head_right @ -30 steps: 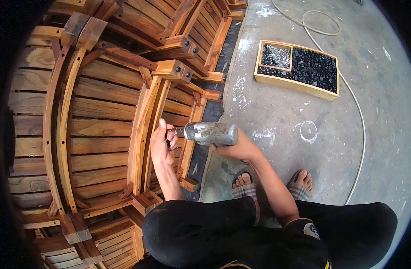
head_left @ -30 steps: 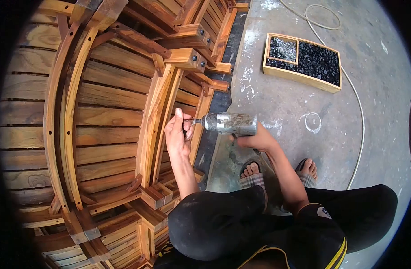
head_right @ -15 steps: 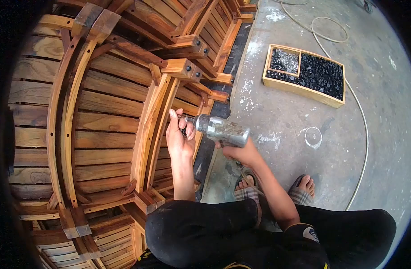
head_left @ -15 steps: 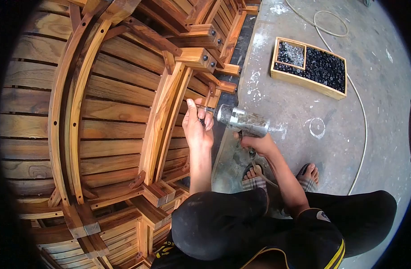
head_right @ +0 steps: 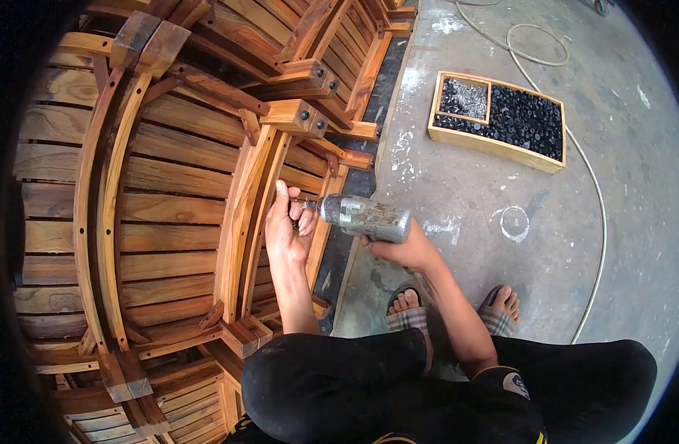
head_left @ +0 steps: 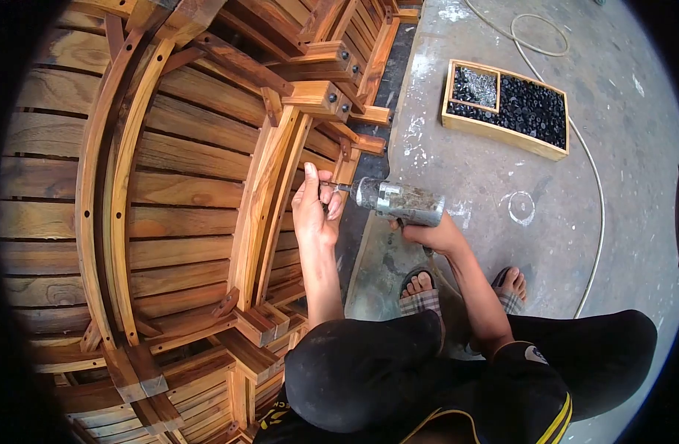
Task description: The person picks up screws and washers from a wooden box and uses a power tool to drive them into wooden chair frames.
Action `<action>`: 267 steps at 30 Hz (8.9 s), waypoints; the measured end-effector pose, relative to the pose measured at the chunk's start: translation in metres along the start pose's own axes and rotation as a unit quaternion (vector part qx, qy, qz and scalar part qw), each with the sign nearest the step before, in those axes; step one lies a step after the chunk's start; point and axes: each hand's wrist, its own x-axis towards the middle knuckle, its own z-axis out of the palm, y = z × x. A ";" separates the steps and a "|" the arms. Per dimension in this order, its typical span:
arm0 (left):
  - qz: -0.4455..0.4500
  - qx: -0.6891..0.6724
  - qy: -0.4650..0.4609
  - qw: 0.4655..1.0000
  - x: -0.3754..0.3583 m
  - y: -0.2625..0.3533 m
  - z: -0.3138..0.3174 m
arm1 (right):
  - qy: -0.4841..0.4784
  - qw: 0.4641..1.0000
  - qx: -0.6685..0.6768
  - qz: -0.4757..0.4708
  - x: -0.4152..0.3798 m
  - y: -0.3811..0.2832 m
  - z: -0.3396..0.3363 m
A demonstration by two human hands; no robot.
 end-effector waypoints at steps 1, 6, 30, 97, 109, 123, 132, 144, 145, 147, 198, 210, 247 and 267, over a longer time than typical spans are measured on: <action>0.001 -0.001 0.001 1.000 -0.001 -0.002 0.003 | -0.002 1.000 0.000 0.000 0.000 0.002 0.002; 0.046 -0.024 -0.027 0.998 -0.004 -0.003 0.012 | 0.024 0.984 0.160 0.072 -0.002 0.002 0.014; -0.058 -0.228 -0.104 0.966 0.009 -0.034 -0.045 | -0.020 0.971 0.231 0.048 -0.001 0.001 0.001; 0.160 -0.097 -0.319 0.929 0.019 0.147 0.131 | 0.034 0.978 -0.018 -0.203 0.083 -0.182 0.029; 0.185 -0.114 -0.315 0.924 0.019 0.167 0.144 | -0.015 0.982 0.044 -0.185 0.109 -0.219 0.034; 0.182 -0.115 -0.321 0.922 0.022 0.171 0.142 | -0.010 0.981 0.009 -0.192 0.111 -0.228 0.033; 0.182 -0.123 -0.329 0.919 0.025 0.170 0.141 | -0.008 0.982 0.000 -0.187 0.109 -0.233 0.034; 0.160 -0.129 -0.335 0.920 0.025 0.173 0.141 | -0.006 0.982 -0.001 -0.188 0.108 -0.233 0.035; 0.160 -0.129 -0.329 0.922 0.024 0.174 0.142 | -0.003 0.982 -0.001 -0.189 0.108 -0.233 0.036; 0.160 -0.128 -0.326 0.923 0.024 0.173 0.142 | -0.004 0.982 -0.005 -0.191 0.110 -0.232 0.034; -0.269 0.082 -0.251 0.926 -0.061 -0.126 -0.073 | 0.016 0.979 -0.128 -0.159 0.107 -0.281 0.041; -0.307 0.014 -0.247 0.919 -0.081 -0.118 -0.056 | -0.003 0.977 -0.146 -0.157 0.114 -0.278 0.035; -0.332 0.017 -0.183 0.925 -0.064 -0.125 -0.071 | -0.036 0.982 -0.091 -0.162 0.114 -0.280 0.036; 0.207 -0.134 -0.010 0.969 -0.057 0.118 0.052 | -0.055 0.988 0.010 -0.143 0.027 -0.123 0.076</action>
